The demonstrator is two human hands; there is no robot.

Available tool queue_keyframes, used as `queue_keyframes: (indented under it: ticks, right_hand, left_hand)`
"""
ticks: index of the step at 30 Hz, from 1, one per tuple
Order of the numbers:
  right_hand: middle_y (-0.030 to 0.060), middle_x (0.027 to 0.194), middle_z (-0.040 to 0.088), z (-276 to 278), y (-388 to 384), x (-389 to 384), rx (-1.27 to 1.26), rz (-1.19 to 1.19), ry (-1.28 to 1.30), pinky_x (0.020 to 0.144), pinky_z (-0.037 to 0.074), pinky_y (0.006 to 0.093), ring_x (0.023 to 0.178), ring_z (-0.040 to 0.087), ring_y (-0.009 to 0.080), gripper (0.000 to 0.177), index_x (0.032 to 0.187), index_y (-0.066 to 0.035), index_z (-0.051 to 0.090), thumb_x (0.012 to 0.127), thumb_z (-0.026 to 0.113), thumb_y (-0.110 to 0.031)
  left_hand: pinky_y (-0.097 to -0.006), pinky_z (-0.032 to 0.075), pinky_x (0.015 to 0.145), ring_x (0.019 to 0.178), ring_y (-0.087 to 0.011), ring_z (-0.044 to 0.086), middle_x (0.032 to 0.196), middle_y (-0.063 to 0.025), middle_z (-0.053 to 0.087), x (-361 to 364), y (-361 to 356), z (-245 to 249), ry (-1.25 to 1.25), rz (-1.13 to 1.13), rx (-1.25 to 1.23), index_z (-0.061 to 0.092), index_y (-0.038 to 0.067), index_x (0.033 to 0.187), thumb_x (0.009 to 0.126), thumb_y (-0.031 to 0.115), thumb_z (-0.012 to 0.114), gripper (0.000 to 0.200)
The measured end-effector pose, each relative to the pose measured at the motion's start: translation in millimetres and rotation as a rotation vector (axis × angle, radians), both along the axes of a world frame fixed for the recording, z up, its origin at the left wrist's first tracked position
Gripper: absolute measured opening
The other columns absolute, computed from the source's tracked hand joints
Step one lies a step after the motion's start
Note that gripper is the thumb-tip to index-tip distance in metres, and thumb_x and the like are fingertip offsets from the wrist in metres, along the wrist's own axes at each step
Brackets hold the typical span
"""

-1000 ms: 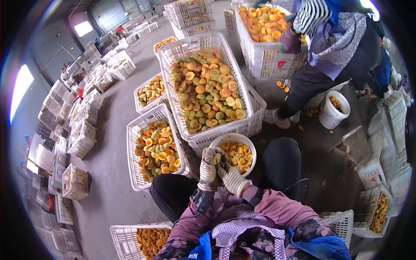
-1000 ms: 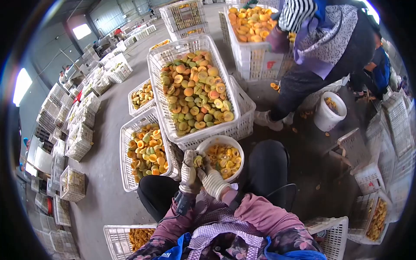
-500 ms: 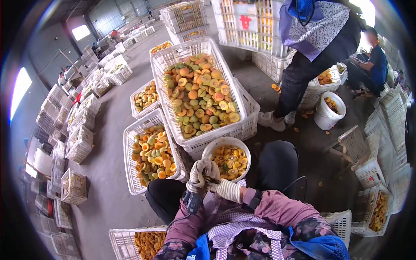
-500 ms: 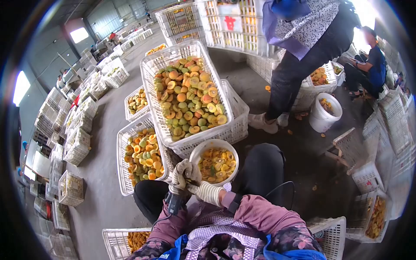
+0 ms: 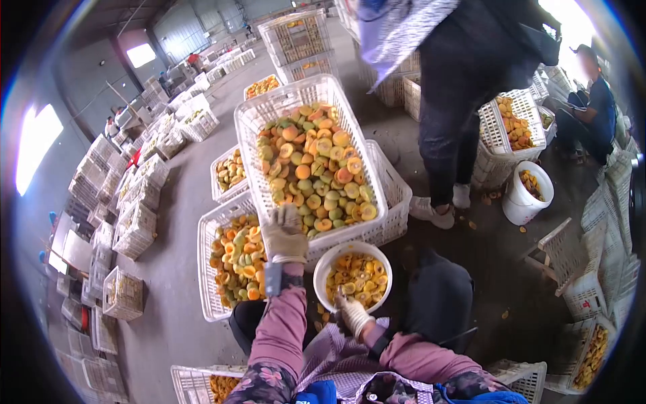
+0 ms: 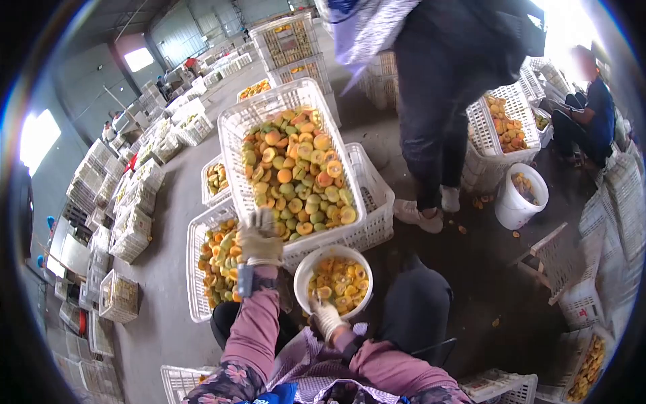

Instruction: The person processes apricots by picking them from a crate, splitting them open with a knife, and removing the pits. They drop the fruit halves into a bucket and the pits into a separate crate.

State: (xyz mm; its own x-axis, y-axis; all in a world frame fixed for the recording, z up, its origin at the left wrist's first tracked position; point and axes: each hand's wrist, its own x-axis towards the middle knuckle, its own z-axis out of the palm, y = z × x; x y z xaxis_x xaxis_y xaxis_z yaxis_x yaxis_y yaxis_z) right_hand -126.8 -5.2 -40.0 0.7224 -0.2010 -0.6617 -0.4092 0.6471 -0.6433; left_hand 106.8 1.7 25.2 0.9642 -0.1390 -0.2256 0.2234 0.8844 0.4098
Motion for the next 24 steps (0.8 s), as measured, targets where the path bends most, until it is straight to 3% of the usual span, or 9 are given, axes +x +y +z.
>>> queue_keyframes:
  ticks: [4, 6, 8, 11, 14, 16, 18, 23, 24]
  right_hand:
    - [0.0056, 0.059, 0.052, 13.2, 0.3, 2.4, -0.062, -0.012, 0.015, 0.046, 0.041, 0.0333, 0.046, 0.048, 0.0194, 0.037, 0.094, -0.006, 0.057, 0.089, 0.05, -0.043]
    - [0.0086, 0.068, 0.059, -42.9, 12.3, 14.4, 0.157, -0.179, -0.171, 0.058, 0.047, 0.0358, 0.062, 0.057, 0.0261, 0.041, 0.1, -0.002, 0.057, 0.09, 0.048, -0.041]
    - [0.0119, 0.08, 0.064, -84.4, 26.8, 27.4, -0.576, -0.047, -0.133, 0.072, 0.047, 0.0378, 0.084, 0.06, 0.0315, 0.043, 0.108, -0.001, 0.057, 0.09, 0.049, -0.039]
    - [0.0173, 0.108, 0.06, -93.2, 36.4, 43.2, -0.432, -0.179, -0.195, 0.092, 0.04, 0.0347, 0.107, 0.054, 0.0306, 0.049, 0.12, -0.003, 0.052, 0.091, 0.045, -0.042]
    - [0.017, 0.123, 0.052, -37.3, 11.2, 22.3, -0.442, 0.035, -0.135, 0.103, 0.03, 0.0308, 0.117, 0.047, 0.028, 0.054, 0.126, -0.004, 0.047, 0.091, 0.041, -0.045]
    - [0.0163, 0.111, 0.059, -24.7, 9.0, 17.7, -0.55, 0.118, -0.054, 0.091, 0.04, 0.0357, 0.104, 0.055, 0.0283, 0.054, 0.124, -0.003, 0.049, 0.09, 0.044, -0.046]
    - [0.0179, 0.098, 0.062, -12.8, 9.3, 9.9, -0.392, -0.042, -0.086, 0.081, 0.044, 0.0375, 0.092, 0.059, 0.0277, 0.054, 0.12, -0.003, 0.051, 0.087, 0.048, -0.046]
    - [0.0137, 0.08, 0.061, -15.4, -4.6, 1.8, -0.312, -0.108, -0.207, 0.068, 0.046, 0.0365, 0.074, 0.058, 0.026, 0.049, 0.114, -0.004, 0.053, 0.086, 0.052, -0.044]
    - [0.0145, 0.082, 0.061, -26.1, -1.3, 5.6, -0.242, -0.135, -0.259, 0.071, 0.046, 0.0359, 0.077, 0.058, 0.0269, 0.046, 0.112, -0.004, 0.053, 0.087, 0.053, -0.043]
  left_hand:
    - [-0.0303, 0.048, 0.082, 0.096, -0.0191, 0.058, 0.108, -0.0083, 0.059, 64.9, -110.7, -45.0, -0.666, -0.551, 0.465, 0.051, 0.002, 0.119, 0.089, 0.012, 0.053, 0.032]
    - [-0.0365, 0.047, 0.086, 0.097, -0.0295, 0.058, 0.108, -0.0163, 0.061, 56.8, -154.4, -7.8, -1.294, -0.305, 1.728, 0.051, 0.007, 0.123, 0.081, 0.007, 0.054, 0.042]
    - [-0.0472, 0.045, 0.088, 0.108, -0.0369, 0.054, 0.122, -0.0186, 0.053, 70.7, -191.2, -18.9, -1.533, -0.487, 2.029, 0.048, 0.014, 0.126, 0.079, 0.02, 0.056, 0.048]
    - [-0.0459, 0.04, 0.094, 0.113, -0.0407, 0.045, 0.122, -0.0218, 0.049, 61.1, -193.8, -22.3, -1.498, -0.404, 2.176, 0.053, 0.012, 0.116, 0.076, 0.016, 0.058, 0.041]
    - [-0.0447, 0.045, 0.086, 0.103, -0.0378, 0.054, 0.114, -0.0222, 0.053, 60.6, -167.6, -39.9, -1.422, -0.371, 2.1, 0.056, 0.011, 0.109, 0.074, 0.014, 0.061, 0.036]
    - [-0.0414, 0.046, 0.086, 0.097, -0.0358, 0.06, 0.101, -0.0197, 0.061, 69.0, -136.6, -59.6, -1.364, -0.899, 2.05, 0.057, 0.012, 0.112, 0.076, 0.022, 0.062, 0.038]
    - [-0.0364, 0.048, 0.08, 0.095, -0.0327, 0.061, 0.096, -0.0188, 0.063, 90.8, -96.4, -109.6, -1.136, -0.565, 2.193, 0.058, 0.012, 0.108, 0.075, 0.024, 0.066, 0.036]
    - [-0.0331, 0.048, 0.067, 0.073, -0.0211, 0.056, 0.089, -0.008, 0.056, 47.8, -50.0, -54.8, -1.203, -0.175, 1.599, 0.055, 0.011, 0.111, 0.072, 0.005, 0.067, 0.041]
    - [-0.0282, 0.049, 0.063, 0.074, -0.0163, 0.054, 0.092, -0.0045, 0.054, 6.0, -44.9, -32.2, -0.868, -0.454, 1.064, 0.05, 0.013, 0.118, 0.074, -0.007, 0.06, 0.05]
